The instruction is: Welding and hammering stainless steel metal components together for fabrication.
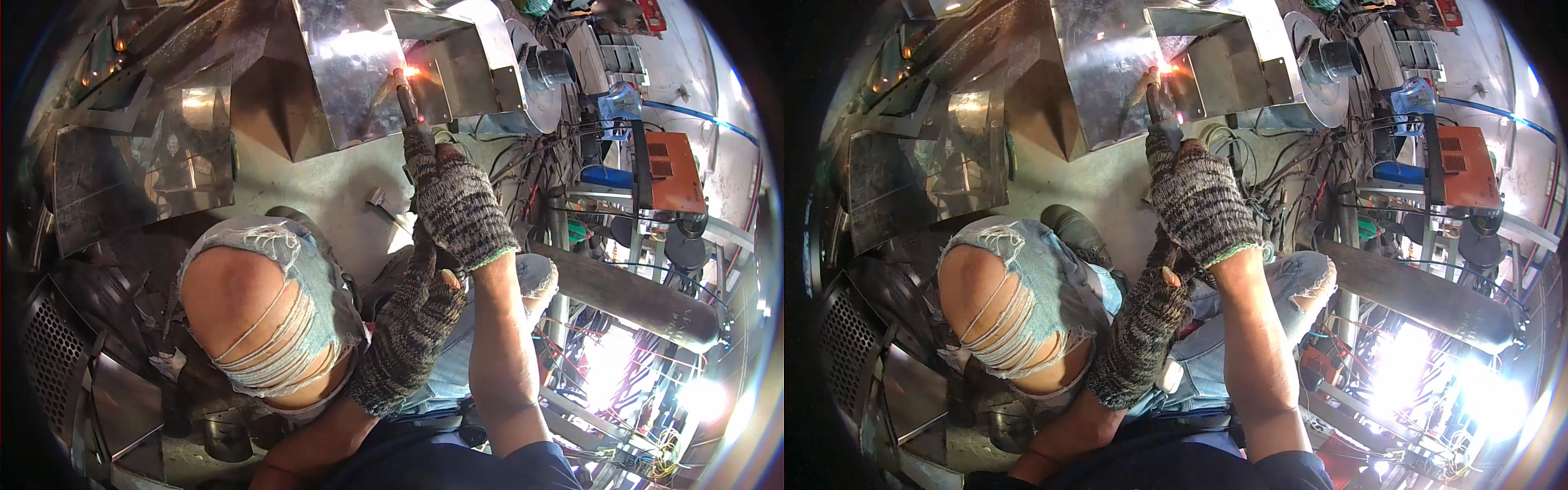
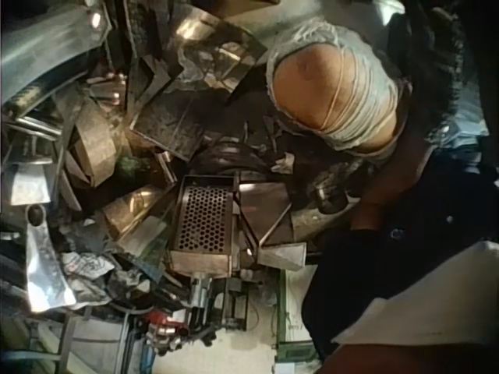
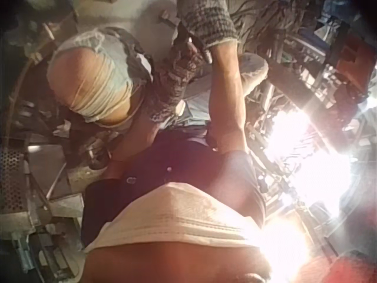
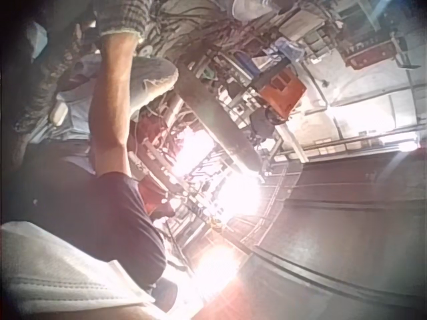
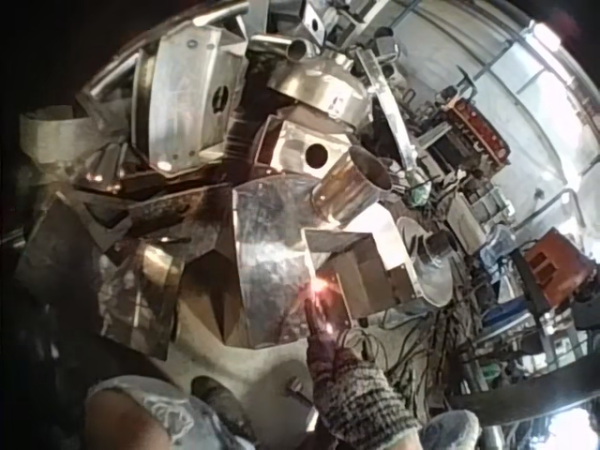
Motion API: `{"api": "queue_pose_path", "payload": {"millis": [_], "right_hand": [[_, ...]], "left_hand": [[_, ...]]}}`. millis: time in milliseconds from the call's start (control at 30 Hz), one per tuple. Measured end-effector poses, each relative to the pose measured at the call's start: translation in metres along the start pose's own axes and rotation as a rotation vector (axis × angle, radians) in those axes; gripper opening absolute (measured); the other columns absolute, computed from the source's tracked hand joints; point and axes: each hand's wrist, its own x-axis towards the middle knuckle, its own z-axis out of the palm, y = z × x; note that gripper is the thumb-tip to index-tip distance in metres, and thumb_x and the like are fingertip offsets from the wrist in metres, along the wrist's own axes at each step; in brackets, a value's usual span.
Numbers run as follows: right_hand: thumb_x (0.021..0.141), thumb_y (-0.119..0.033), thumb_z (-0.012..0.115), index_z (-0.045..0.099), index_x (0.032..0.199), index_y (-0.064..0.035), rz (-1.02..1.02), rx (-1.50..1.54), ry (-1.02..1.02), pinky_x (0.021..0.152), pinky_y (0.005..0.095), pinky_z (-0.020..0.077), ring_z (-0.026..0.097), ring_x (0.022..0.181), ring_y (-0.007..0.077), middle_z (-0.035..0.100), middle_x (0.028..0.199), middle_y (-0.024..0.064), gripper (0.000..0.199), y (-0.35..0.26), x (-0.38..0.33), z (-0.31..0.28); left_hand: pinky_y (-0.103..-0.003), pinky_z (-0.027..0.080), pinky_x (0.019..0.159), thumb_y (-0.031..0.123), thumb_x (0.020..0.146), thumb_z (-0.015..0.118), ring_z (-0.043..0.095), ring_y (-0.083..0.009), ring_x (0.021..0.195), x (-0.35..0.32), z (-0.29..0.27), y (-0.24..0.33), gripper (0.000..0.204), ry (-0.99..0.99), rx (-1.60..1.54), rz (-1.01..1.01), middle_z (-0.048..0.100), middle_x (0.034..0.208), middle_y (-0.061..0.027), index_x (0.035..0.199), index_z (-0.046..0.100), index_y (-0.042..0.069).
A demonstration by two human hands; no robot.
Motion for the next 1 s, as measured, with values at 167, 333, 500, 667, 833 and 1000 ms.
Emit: {"api": "queue_pose_path", "payload": {"millis": [167,333,500,667,833,1000], "right_hand": [[0.091,-0.013,0.058,0.047,0.143,0.0026,-0.019,0.028,0.114,0.076,0.0507,0.0560,0.068,0.093,0.0421,0.064,0.101,0.0285,0.055,0.004,0.000,0.011],[0.095,-0.011,0.056,0.046,0.143,0.0048,0.022,0.053,0.064,0.077,0.0495,0.0562,0.069,0.094,0.0405,0.065,0.100,0.0263,0.052,0.015,0.002,0.014],[0.098,-0.012,0.053,0.045,0.144,0.0055,-0.012,0.088,0.075,0.078,0.0485,0.0561,0.068,0.095,0.0401,0.065,0.102,0.0265,0.049,0.016,0.005,0.013],[0.097,-0.011,0.053,0.045,0.144,0.0058,-0.007,0.138,0.088,0.078,0.0495,0.0556,0.068,0.093,0.0412,0.064,0.102,0.0275,0.051,0.021,0.005,0.019],[0.089,-0.011,0.059,0.044,0.145,0.0028,0.010,0.131,0.057,0.078,0.0513,0.0550,0.068,0.093,0.0431,0.063,0.104,0.0287,0.060,0.002,0.001,0.014],[0.087,-0.009,0.060,0.045,0.144,0.0028,0.016,0.070,0.032,0.075,0.0499,0.0558,0.069,0.091,0.0421,0.063,0.104,0.0292,0.060,0.016,-0.008,0.003]], "left_hand": [[-0.036,0.052,0.103,0.008,0.104,0.056,0.058,-0.0310,0.130,0.003,0.002,0.006,0.046,-0.075,-0.797,-0.514,0.050,0.148,-0.0259,0.148,0.045,0.000],[-0.032,0.047,0.105,0.016,0.106,0.057,0.057,-0.0231,0.128,0.021,-0.010,0.007,0.059,-0.071,-0.572,-0.310,0.052,0.146,-0.0213,0.158,0.031,0.000],[-0.028,0.045,0.102,0.019,0.108,0.056,0.054,-0.0151,0.123,0.032,-0.022,0.018,0.066,-0.115,-1.189,-0.691,0.054,0.144,-0.0150,0.162,0.023,0.002],[-0.029,0.048,0.102,0.013,0.105,0.059,0.059,-0.0177,0.122,0.031,-0.023,0.016,0.065,-0.176,-1.093,-0.738,0.056,0.142,-0.0151,0.160,0.027,0.002],[-0.037,0.050,0.107,0.005,0.100,0.060,0.059,-0.0273,0.128,-0.003,-0.005,-0.007,0.051,0.049,-0.150,0.004,0.056,0.140,-0.0204,0.148,0.043,-0.002],[-0.039,0.048,0.110,0.004,0.099,0.060,0.056,-0.0297,0.132,0.005,0.005,0.008,0.044,-0.106,-0.741,-0.397,0.057,0.139,-0.0217,0.142,0.049,-0.002]]}}
